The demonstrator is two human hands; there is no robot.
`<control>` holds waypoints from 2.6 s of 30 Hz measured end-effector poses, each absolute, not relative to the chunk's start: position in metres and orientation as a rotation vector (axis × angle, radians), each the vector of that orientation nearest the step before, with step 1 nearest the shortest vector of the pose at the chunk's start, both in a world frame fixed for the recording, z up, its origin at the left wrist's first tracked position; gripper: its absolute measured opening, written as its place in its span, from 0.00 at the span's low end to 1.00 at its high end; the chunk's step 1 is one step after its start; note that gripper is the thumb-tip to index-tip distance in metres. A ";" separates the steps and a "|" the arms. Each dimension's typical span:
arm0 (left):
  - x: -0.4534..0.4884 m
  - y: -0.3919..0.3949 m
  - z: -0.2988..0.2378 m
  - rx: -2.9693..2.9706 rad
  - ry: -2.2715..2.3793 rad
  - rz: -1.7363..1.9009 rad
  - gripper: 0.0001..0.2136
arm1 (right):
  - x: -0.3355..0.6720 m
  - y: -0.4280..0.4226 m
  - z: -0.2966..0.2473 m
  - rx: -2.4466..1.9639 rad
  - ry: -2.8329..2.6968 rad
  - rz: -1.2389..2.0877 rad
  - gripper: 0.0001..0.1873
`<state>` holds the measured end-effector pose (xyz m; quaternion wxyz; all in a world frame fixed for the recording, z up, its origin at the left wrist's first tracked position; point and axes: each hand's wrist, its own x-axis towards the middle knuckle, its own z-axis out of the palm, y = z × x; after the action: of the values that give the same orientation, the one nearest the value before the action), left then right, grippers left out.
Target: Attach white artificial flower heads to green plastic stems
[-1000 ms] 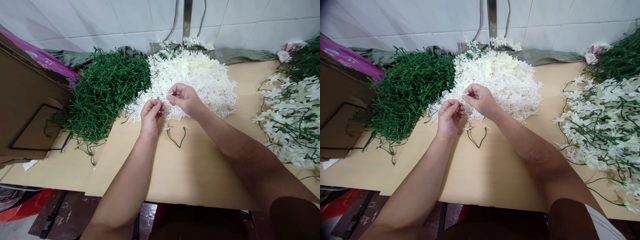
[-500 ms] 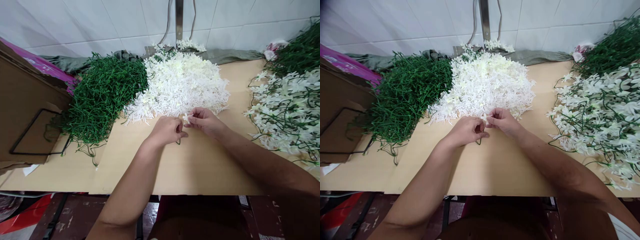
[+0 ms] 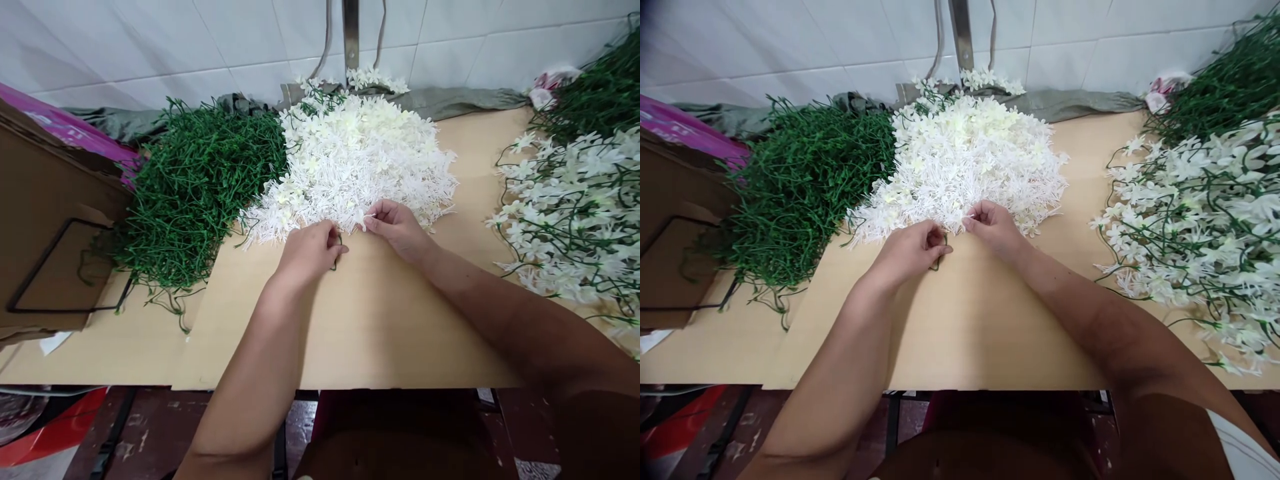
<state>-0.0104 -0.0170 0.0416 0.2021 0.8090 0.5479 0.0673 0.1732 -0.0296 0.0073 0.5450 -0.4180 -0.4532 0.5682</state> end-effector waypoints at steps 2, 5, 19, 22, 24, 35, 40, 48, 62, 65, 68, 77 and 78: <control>-0.009 -0.017 0.042 2.266 1.555 0.169 0.04 | 0.172 -0.030 0.006 -0.973 -1.063 1.358 0.24; -0.006 -0.018 0.044 2.303 1.567 0.140 0.05 | 0.170 -0.031 0.006 -0.910 -1.007 1.444 0.23; -0.013 0.000 0.026 1.827 1.391 1.136 0.04 | 0.156 -0.001 -0.003 -0.844 -0.956 1.510 0.21; -0.013 0.005 0.028 1.462 1.134 1.366 0.06 | 0.159 -0.002 0.000 -0.812 -0.915 1.555 0.22; -0.013 0.005 0.035 1.252 1.032 1.387 0.06 | 0.163 -0.004 0.005 -0.786 -0.894 1.602 0.22; -0.023 0.001 0.059 0.816 0.769 1.432 0.07 | 0.174 -0.012 0.021 -0.705 -0.901 1.742 0.15; -0.060 0.017 0.054 0.758 0.708 1.436 0.11 | 0.172 -0.011 0.017 -0.734 -0.912 1.754 0.17; -0.063 0.020 0.047 0.810 0.690 1.439 0.09 | 0.170 -0.013 0.017 -0.730 -0.925 1.758 0.16; -0.042 0.015 0.047 0.802 0.643 1.403 0.06 | 0.170 -0.011 0.015 -0.773 -0.935 1.769 0.15; -0.034 0.014 0.046 0.709 0.727 1.394 0.12 | 0.168 -0.015 0.020 -0.715 -0.931 1.769 0.16; -0.036 0.014 0.047 0.706 0.672 1.405 0.13 | 0.157 -0.022 0.021 -0.635 -0.966 1.813 0.17; -0.017 -0.001 0.051 0.703 0.719 1.121 0.20 | 0.155 -0.019 0.014 -0.774 -1.092 1.640 0.17; -0.013 -0.003 0.051 0.727 0.728 1.068 0.21 | 0.158 -0.018 0.016 -0.753 -1.040 1.637 0.17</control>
<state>-0.0133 -0.0026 0.0508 0.7375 0.3309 0.3316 0.4864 0.1585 -0.0180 0.0161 0.5059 -0.3124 -0.4311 0.6787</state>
